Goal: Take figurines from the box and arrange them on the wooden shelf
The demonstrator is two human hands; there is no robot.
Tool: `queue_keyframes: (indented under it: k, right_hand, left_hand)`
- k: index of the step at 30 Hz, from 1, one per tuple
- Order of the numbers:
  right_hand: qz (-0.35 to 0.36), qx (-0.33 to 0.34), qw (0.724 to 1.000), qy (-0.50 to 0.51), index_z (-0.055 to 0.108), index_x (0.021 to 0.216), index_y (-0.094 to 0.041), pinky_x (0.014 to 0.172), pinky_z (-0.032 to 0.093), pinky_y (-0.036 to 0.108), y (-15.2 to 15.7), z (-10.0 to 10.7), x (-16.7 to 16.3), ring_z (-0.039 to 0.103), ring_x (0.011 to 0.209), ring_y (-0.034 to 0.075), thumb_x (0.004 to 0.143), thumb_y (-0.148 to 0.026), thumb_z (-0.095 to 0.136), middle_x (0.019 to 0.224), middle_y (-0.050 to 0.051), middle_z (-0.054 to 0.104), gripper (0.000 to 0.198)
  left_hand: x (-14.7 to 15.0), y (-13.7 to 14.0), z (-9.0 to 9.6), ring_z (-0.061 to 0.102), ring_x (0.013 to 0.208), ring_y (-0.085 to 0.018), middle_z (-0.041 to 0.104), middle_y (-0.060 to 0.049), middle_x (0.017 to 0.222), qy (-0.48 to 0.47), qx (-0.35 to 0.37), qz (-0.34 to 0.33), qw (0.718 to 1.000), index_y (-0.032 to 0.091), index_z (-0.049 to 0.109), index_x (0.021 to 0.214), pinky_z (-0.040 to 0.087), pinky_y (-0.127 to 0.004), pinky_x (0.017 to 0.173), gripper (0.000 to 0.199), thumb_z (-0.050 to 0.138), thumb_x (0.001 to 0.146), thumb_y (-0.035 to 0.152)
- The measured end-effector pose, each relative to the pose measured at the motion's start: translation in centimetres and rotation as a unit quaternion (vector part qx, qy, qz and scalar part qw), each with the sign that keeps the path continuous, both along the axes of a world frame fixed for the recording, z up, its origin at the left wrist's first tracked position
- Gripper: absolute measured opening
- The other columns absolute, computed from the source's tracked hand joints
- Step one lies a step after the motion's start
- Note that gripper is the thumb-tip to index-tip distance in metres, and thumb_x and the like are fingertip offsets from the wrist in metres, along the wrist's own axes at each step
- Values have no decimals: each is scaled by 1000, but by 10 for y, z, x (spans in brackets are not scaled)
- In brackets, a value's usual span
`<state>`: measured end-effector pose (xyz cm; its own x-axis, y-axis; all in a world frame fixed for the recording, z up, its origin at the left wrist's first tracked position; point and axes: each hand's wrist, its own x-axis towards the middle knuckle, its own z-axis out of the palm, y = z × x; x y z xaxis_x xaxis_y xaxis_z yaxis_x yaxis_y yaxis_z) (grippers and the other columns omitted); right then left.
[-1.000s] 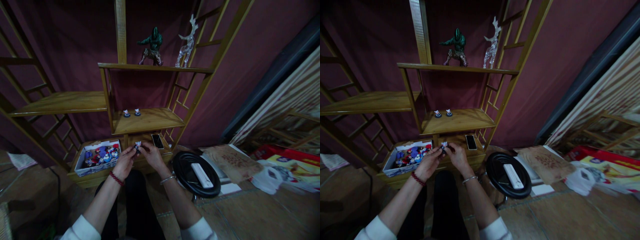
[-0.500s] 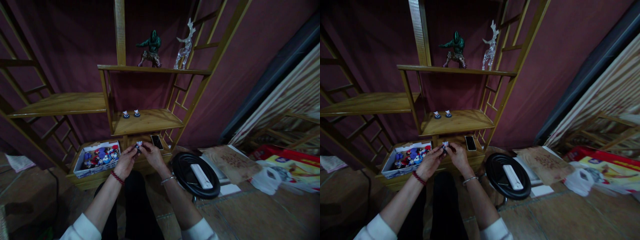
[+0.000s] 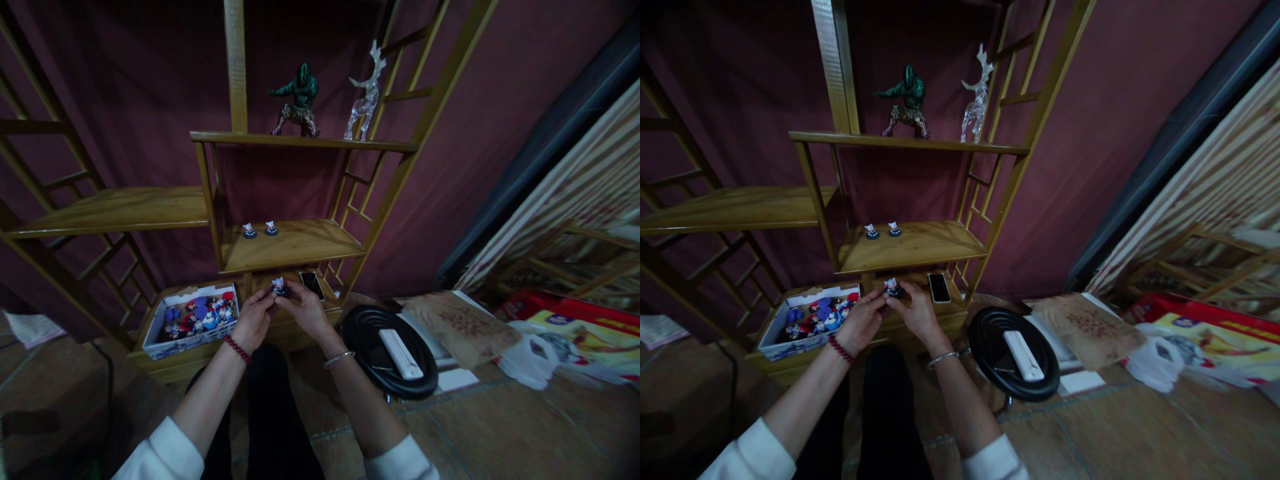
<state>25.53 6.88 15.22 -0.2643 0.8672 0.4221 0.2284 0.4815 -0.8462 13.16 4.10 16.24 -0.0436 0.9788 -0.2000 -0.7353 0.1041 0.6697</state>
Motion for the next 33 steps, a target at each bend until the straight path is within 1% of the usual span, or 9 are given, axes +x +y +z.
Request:
queue_keyframes:
  k: [5,11,15,21,24,30,33]
  right_hand:
    - [-11,5,1000,-14,59,108,-21,86,46,34,4,-1,5,58,95,18,72,-31,63,105,5,62,38]
    - [-19,-3,1000,-21,59,107,-21,85,46,32,6,-2,9,58,93,17,72,-29,63,103,4,62,36]
    - [-21,9,999,-26,60,105,-20,84,46,32,5,1,11,58,92,17,73,-29,62,101,5,62,34]
    - [-40,25,998,-52,62,103,-17,81,47,32,5,6,16,59,89,18,76,-32,58,98,7,62,31]
    - [-44,27,997,-62,63,101,-19,81,46,32,6,6,18,59,89,18,78,-34,56,96,7,63,28]
    - [-47,28,997,-45,63,97,-21,81,46,31,7,5,18,59,89,18,78,-32,56,96,5,65,23]
    - [-49,24,998,-37,64,92,-21,79,47,30,7,6,17,60,86,17,78,-31,55,93,4,66,19]
  left_hand:
    - [2,1,3,58,79,-11,66,-5,86,1,-2,-3,1000,13,68,80,44,-24,76,18,66,64,5]
    - [5,3,4,58,76,-11,66,-6,85,13,-5,-9,1000,12,68,76,45,-24,75,15,64,64,4]
    - [7,5,4,59,74,-11,66,-6,82,22,-2,-13,1000,11,68,75,46,-23,72,13,64,64,5]
    - [9,7,4,59,71,-12,67,-6,79,28,-5,-23,999,10,68,75,47,-24,68,14,64,63,3]
    - [10,7,4,59,72,-13,67,-7,80,33,-4,-27,999,9,67,74,47,-25,67,12,64,63,4]
    - [11,5,7,59,72,-14,67,-7,82,44,8,-33,998,9,68,75,46,-25,67,14,66,62,5]
    - [12,5,6,59,72,-14,67,-7,81,51,13,-36,998,9,68,76,46,-25,66,15,67,61,6]
